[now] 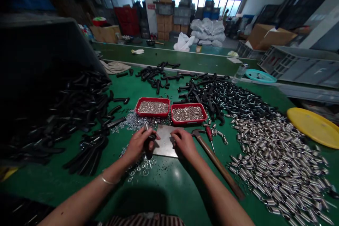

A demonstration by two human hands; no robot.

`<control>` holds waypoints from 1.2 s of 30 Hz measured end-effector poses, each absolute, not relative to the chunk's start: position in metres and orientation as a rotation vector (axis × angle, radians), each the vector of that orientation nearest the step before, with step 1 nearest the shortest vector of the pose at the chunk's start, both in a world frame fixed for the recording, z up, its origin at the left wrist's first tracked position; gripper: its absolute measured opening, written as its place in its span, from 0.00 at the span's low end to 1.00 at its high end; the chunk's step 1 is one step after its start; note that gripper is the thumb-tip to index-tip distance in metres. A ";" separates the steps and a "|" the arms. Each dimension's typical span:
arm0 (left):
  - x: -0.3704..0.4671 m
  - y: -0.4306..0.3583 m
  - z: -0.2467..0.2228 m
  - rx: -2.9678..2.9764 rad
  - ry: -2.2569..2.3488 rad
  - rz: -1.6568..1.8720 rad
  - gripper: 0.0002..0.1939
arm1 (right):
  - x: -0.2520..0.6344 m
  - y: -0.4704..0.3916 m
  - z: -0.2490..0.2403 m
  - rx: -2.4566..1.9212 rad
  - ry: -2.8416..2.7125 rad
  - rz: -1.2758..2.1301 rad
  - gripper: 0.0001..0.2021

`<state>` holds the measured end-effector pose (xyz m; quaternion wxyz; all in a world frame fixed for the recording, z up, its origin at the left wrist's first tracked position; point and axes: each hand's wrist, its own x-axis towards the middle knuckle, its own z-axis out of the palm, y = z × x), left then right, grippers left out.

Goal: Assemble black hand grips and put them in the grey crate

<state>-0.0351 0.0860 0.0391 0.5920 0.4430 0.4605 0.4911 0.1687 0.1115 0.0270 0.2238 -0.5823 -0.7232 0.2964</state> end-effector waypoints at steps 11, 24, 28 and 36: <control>-0.092 0.096 0.026 1.028 1.350 1.277 0.19 | 0.075 0.194 0.019 -1.812 -2.411 0.296 0.15; -0.041 0.116 0.024 0.951 1.201 1.477 0.18 | 0.128 0.147 0.012 -1.619 -2.216 0.472 0.08; -0.042 0.112 0.023 0.964 1.222 1.415 0.19 | 0.102 0.179 0.015 -1.749 -2.223 0.457 0.12; -0.053 0.101 0.017 1.037 1.305 1.286 0.20 | 0.088 0.194 0.018 -1.778 -2.150 0.490 0.12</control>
